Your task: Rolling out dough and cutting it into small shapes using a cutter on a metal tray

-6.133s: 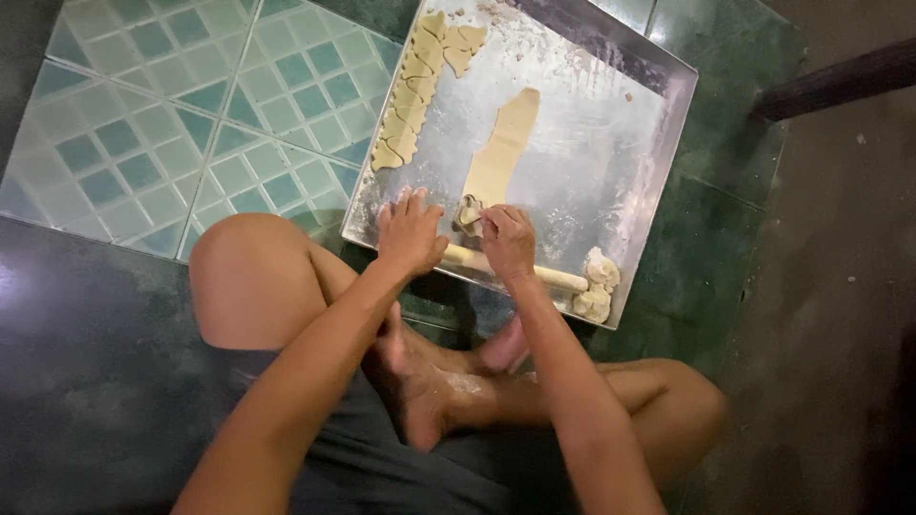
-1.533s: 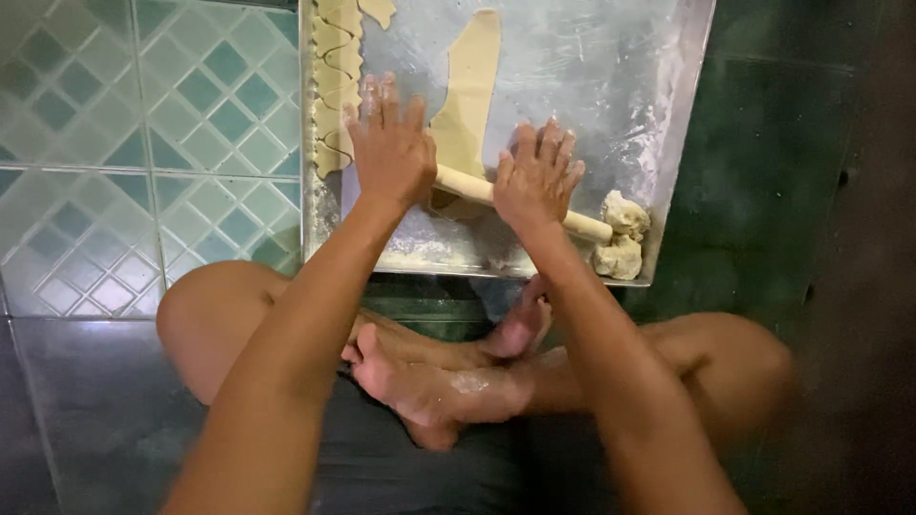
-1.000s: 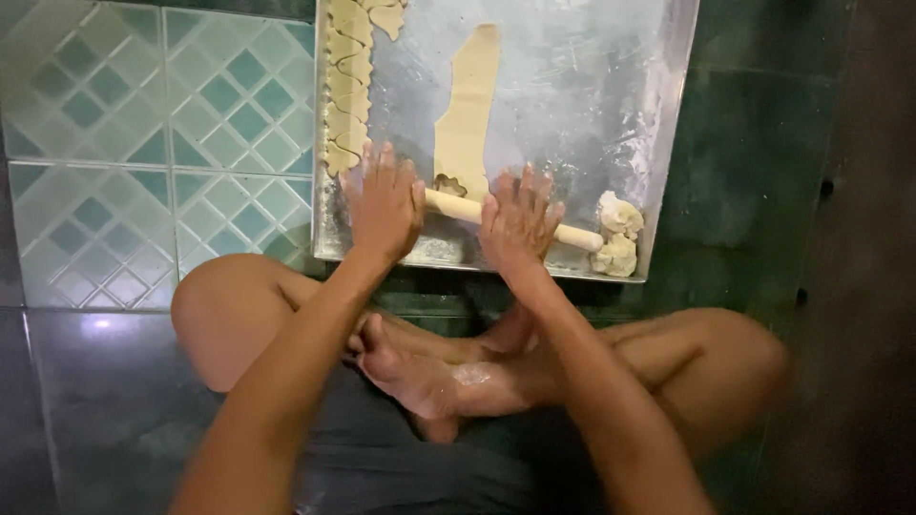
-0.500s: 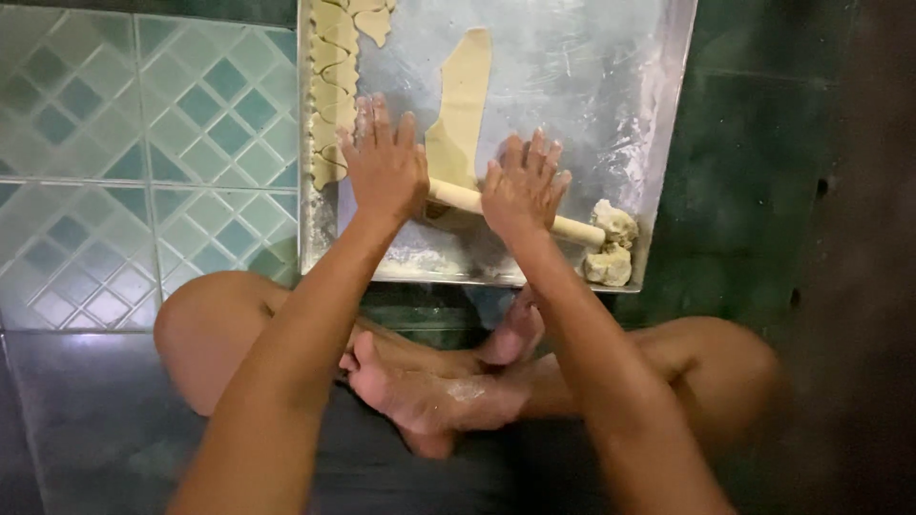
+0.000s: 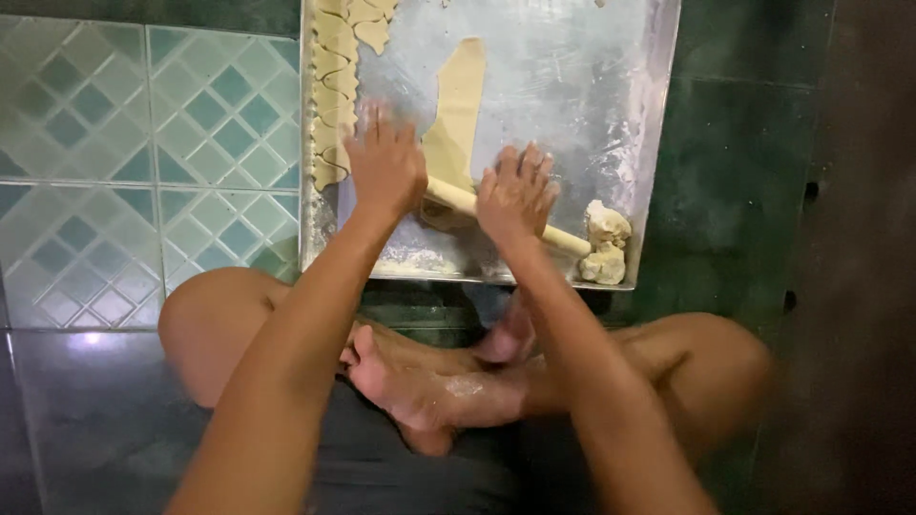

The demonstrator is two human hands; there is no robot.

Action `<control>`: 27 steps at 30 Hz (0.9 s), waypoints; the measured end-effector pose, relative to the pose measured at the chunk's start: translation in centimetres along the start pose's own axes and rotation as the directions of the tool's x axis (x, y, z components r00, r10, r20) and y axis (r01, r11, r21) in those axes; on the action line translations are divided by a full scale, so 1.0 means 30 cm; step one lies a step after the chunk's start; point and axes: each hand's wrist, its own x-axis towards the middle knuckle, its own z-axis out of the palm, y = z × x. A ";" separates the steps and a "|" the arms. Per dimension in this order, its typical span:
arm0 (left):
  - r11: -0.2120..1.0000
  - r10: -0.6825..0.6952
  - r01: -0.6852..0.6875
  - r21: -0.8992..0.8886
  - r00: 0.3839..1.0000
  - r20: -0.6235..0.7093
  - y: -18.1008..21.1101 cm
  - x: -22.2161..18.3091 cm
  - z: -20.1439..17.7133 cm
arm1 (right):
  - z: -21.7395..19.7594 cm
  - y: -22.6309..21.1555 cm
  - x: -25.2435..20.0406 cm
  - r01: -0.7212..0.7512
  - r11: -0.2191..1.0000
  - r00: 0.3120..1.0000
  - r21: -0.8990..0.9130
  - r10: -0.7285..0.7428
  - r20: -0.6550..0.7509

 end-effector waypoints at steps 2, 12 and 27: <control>0.998 -0.024 0.027 -0.050 0.998 0.053 -0.012 -0.055 -0.018 | -0.045 -0.033 -0.058 -0.019 0.997 0.999 0.068 0.017 0.034; 0.961 -0.120 0.196 -0.196 0.933 0.340 -0.014 -0.241 -0.200 | 0.078 0.020 -0.208 0.157 0.987 0.980 -0.046 -0.161 -0.118; 0.945 -0.150 0.237 -0.225 0.926 0.348 -0.022 -0.304 -0.164 | 0.031 0.066 -0.258 0.510 0.858 0.834 -0.061 -0.510 -0.209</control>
